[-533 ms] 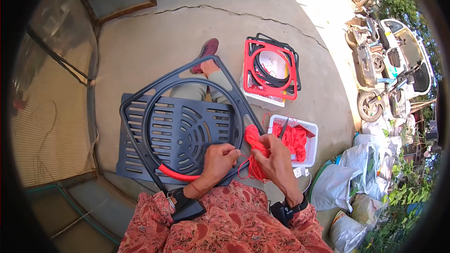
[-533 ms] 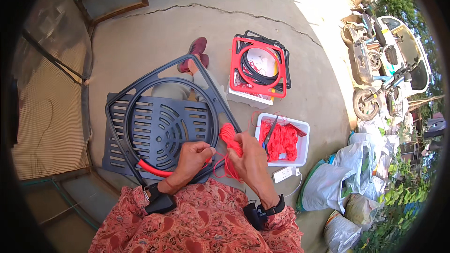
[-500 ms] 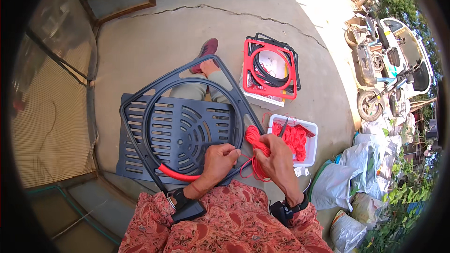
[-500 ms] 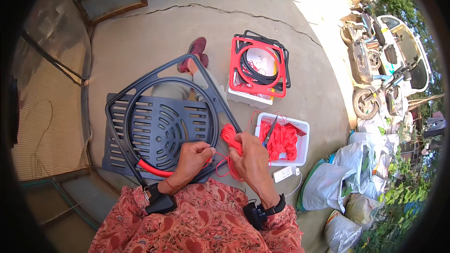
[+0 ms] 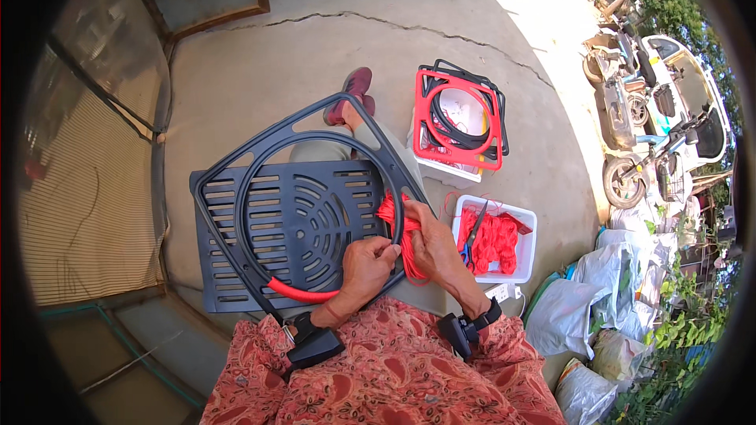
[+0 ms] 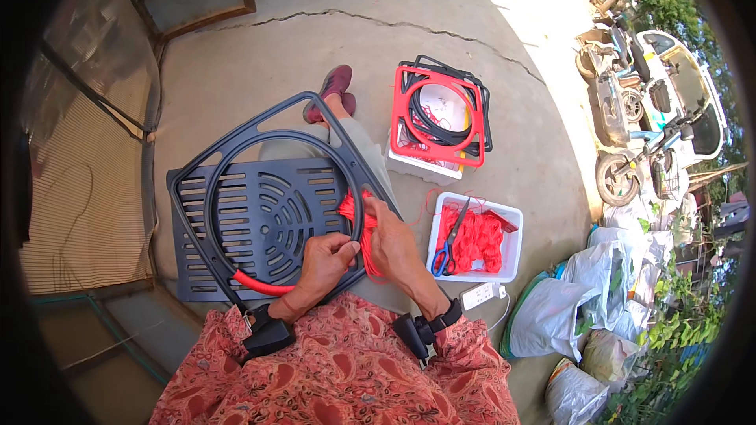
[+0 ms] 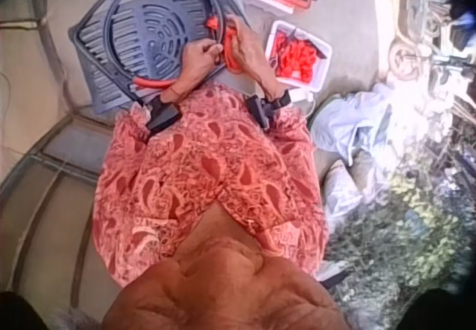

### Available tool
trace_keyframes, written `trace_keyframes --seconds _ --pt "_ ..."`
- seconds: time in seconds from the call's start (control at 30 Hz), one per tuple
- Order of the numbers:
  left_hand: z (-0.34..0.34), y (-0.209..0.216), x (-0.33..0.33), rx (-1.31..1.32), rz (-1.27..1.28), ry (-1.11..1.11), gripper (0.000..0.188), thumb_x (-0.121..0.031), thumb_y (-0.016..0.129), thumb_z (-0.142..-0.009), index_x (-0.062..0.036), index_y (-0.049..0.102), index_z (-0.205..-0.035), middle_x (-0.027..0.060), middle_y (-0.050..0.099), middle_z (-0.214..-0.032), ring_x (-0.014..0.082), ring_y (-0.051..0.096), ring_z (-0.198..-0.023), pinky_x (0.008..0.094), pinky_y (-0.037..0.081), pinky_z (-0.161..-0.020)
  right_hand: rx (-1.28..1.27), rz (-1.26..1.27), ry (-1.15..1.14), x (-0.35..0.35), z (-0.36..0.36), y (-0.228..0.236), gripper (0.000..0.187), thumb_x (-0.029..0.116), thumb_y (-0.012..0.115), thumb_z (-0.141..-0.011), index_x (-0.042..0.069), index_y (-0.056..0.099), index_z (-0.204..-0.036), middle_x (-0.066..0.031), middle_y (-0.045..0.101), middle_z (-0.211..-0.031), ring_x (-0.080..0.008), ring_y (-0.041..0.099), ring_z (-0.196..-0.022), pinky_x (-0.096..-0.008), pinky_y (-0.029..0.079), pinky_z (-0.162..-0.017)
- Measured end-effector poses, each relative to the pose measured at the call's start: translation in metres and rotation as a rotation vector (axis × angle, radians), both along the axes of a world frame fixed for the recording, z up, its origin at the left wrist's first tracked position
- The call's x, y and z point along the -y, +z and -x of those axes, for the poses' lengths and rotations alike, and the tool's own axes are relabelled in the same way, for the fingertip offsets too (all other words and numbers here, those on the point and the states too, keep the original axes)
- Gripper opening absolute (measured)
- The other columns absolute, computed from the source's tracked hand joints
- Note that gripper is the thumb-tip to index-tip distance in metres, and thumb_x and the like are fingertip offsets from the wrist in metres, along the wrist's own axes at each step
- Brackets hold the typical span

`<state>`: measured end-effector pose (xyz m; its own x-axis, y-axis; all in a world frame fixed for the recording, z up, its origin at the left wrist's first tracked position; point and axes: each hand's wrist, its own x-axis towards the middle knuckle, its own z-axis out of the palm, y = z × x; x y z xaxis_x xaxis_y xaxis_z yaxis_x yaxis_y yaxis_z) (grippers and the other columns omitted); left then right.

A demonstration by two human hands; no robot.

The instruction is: Winding a red rope around a square black plastic frame component.

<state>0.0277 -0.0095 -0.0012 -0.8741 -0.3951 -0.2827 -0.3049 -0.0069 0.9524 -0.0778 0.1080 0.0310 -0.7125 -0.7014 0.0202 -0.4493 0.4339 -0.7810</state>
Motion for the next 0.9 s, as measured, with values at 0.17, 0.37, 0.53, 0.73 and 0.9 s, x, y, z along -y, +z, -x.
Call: trace_keyframes --seconds 0.17,0.37,0.53,0.73,0.9 --pt "0.0 -0.004 -0.009 -0.072 -0.031 -0.006 0.018 -0.012 0.066 -0.088 0.0022 0.068 -0.078 0.0018 0.06 -0.059 0.0058 0.051 -0.054 0.0256 0.038 -0.048 0.09 0.025 -0.183 -0.009 -0.016 0.019 0.051 -0.01 0.044 -0.087 0.005 0.043 -0.136 -0.0207 0.064 -0.115 -0.0298 0.065 -0.104 -0.0337 0.05 -0.089" --pt "-0.001 0.01 -0.017 -0.049 0.115 -0.102 0.018 -0.022 0.068 -0.082 -0.0037 0.069 -0.082 0.0159 0.058 -0.06 0.0314 0.058 -0.054 0.04 0.043 -0.053 0.105 0.085 -0.369 -0.027 -0.032 0.011 0.051 -0.01 0.045 -0.088 0.006 0.043 -0.136 -0.016 0.067 -0.111 -0.0203 0.064 -0.102 -0.0304 0.05 -0.087" --pt "-0.005 0.02 -0.013 -0.118 0.238 -0.077 0.013 -0.012 0.069 -0.085 0.001 0.069 -0.085 0.0063 0.058 -0.058 0.0096 0.05 -0.051 0.0291 0.038 -0.048 0.395 0.201 -0.329 -0.006 -0.026 0.019 0.053 -0.013 0.04 -0.085 0.001 0.04 -0.137 -0.0164 0.064 -0.115 -0.0197 0.063 -0.105 -0.0304 0.05 -0.089" --pt "-0.01 0.028 -0.012 -0.109 0.244 -0.011 0.016 -0.017 0.07 -0.082 -0.0028 0.069 -0.089 0.0159 0.061 -0.064 0.0332 0.06 -0.057 0.0402 0.044 -0.054 0.799 0.311 0.007 -0.002 0.006 0.009 0.065 -0.019 0.036 -0.075 0.0 0.042 -0.137 -0.0102 0.061 -0.12 -0.0191 0.062 -0.102 -0.0294 0.049 -0.092" --pt "-0.006 0.004 -0.002 -0.032 0.015 0.028 0.012 -0.007 0.066 -0.088 0.0028 0.068 -0.082 0.0007 0.06 -0.061 0.0059 0.052 -0.056 0.0243 0.041 -0.051 0.419 0.001 0.035 0.007 0.005 0.001 0.053 -0.006 0.047 -0.085 -0.002 0.041 -0.137 -0.0188 0.064 -0.114 -0.0254 0.062 -0.107 -0.036 0.046 -0.096"
